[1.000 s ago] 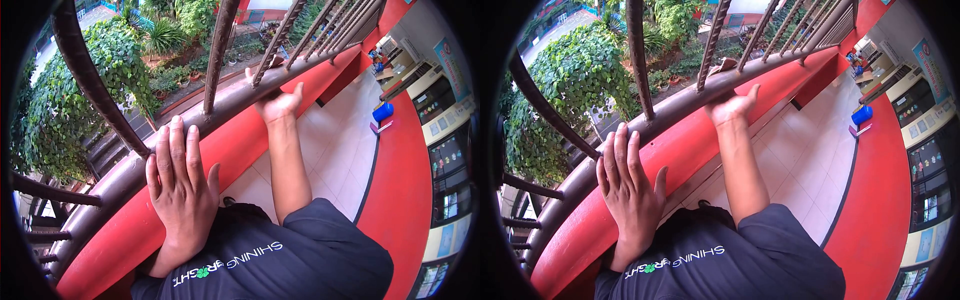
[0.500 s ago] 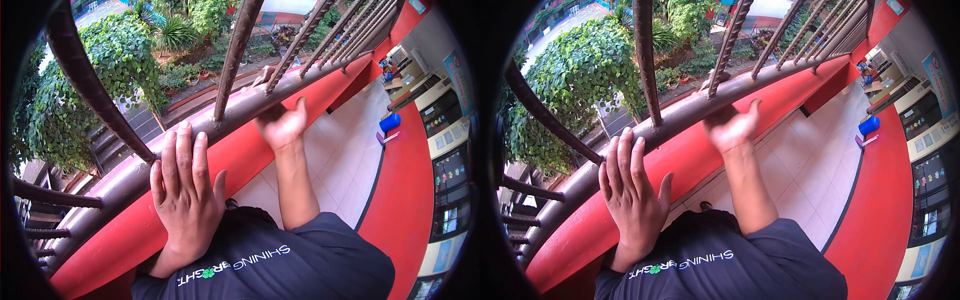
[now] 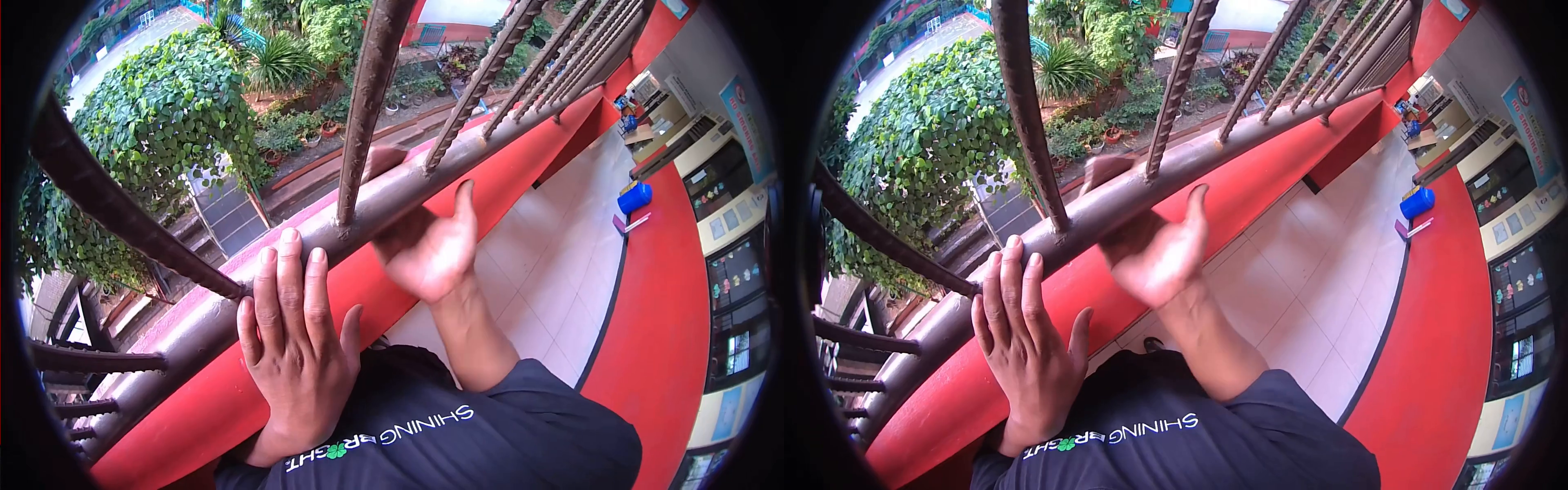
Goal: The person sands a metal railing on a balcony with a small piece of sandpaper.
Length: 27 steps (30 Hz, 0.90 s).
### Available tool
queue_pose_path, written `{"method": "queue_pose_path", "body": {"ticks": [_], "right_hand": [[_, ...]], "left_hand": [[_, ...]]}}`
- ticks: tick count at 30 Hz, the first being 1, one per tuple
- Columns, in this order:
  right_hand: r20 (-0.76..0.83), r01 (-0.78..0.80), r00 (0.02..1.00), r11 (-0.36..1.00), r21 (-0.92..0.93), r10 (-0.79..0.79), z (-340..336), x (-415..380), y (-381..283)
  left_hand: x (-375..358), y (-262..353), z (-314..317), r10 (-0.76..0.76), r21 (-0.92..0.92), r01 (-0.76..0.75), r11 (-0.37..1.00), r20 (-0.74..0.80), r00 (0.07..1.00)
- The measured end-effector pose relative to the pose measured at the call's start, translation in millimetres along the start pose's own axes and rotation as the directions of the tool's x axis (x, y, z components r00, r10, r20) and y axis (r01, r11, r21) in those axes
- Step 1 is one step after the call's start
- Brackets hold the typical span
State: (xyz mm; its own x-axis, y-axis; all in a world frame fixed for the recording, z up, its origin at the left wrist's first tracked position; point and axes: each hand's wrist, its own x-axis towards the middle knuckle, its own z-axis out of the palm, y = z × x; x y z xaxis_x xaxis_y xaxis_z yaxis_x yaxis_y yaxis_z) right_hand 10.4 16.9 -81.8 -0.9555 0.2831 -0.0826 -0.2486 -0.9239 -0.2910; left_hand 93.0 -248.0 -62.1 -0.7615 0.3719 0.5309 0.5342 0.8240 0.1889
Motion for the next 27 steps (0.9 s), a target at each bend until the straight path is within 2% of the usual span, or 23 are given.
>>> {"method": "queue_pose_path", "body": {"ticks": [6, 11, 12, 14, 16, 17, 18, 20, 22, 24, 26, 27], "right_hand": [[-0.019, -0.042, 0.999, 0.997, 0.071, 0.044, -3.1, -1.5, -5.7], [-0.037, -0.051, 0.998, 0.987, 0.155, 0.057, 6.3, -27.0, 21.2], [0.073, -0.185, 0.982, 0.956, 0.226, 0.173, 6.9, -37.3, 33.7], [0.312, -0.443, 0.885, 0.834, 0.328, 0.347, 7.7, -58.2, 58.0], [0.188, -0.408, 0.908, 0.893, 0.191, 0.375, 16.3, -76.8, 72.1], [0.348, -0.420, 0.868, 0.898, 0.130, 0.355, 12.7, -73.7, 63.2], [0.349, -0.410, 0.871, 0.902, 0.131, 0.345, 17.1, -76.1, 61.4], [0.086, -0.335, 0.938, 0.941, -0.040, 0.337, 32.4, -86.2, 60.4], [0.121, -0.311, 0.941, 0.949, -0.048, 0.315, 32.0, -92.7, 59.1], [0.036, -0.333, 0.937, 0.922, -0.199, 0.346, 24.3, -93.6, 60.1], [0.078, -0.332, 0.931, 0.915, -0.230, 0.358, 25.6, -102.4, 57.7], [0.009, -0.291, 0.953, 0.920, -0.261, 0.304, 29.4, -110.1, 57.5]], "left_hand": [[1.5, 2.5, 1.9, -0.026, 0.045, 0.027, 0.999, -0.033, 0.999], [1.4, 3.7, -4.3, -0.015, 0.035, 0.014, 0.999, 0.031, 0.999], [1.5, 4.1, -4.0, -0.005, 0.031, 0.004, 1.000, 0.027, 1.000], [1.3, 3.5, -3.6, -0.010, 0.053, 0.009, 0.999, 0.020, 1.000], [3.1, 1.7, -4.6, 0.015, 0.064, -0.017, 0.998, 0.031, 0.999], [2.7, 1.3, -4.5, 0.021, 0.096, -0.023, 0.995, 0.017, 1.000], [2.9, 1.7, -3.9, 0.024, 0.125, -0.024, 0.992, -0.002, 1.000], [3.0, 2.5, -3.5, 0.024, 0.136, -0.023, 0.990, -0.006, 1.000], [3.5, 3.2, -3.8, 0.024, 0.137, -0.022, 0.990, -0.015, 1.000], [3.8, 3.6, -3.1, 0.024, 0.134, -0.020, 0.991, -0.027, 0.999], [3.3, 3.8, -3.0, 0.021, 0.135, -0.016, 0.991, -0.036, 0.999], [2.9, 3.9, -3.2, 0.021, 0.135, -0.016, 0.991, -0.034, 0.999]]}}
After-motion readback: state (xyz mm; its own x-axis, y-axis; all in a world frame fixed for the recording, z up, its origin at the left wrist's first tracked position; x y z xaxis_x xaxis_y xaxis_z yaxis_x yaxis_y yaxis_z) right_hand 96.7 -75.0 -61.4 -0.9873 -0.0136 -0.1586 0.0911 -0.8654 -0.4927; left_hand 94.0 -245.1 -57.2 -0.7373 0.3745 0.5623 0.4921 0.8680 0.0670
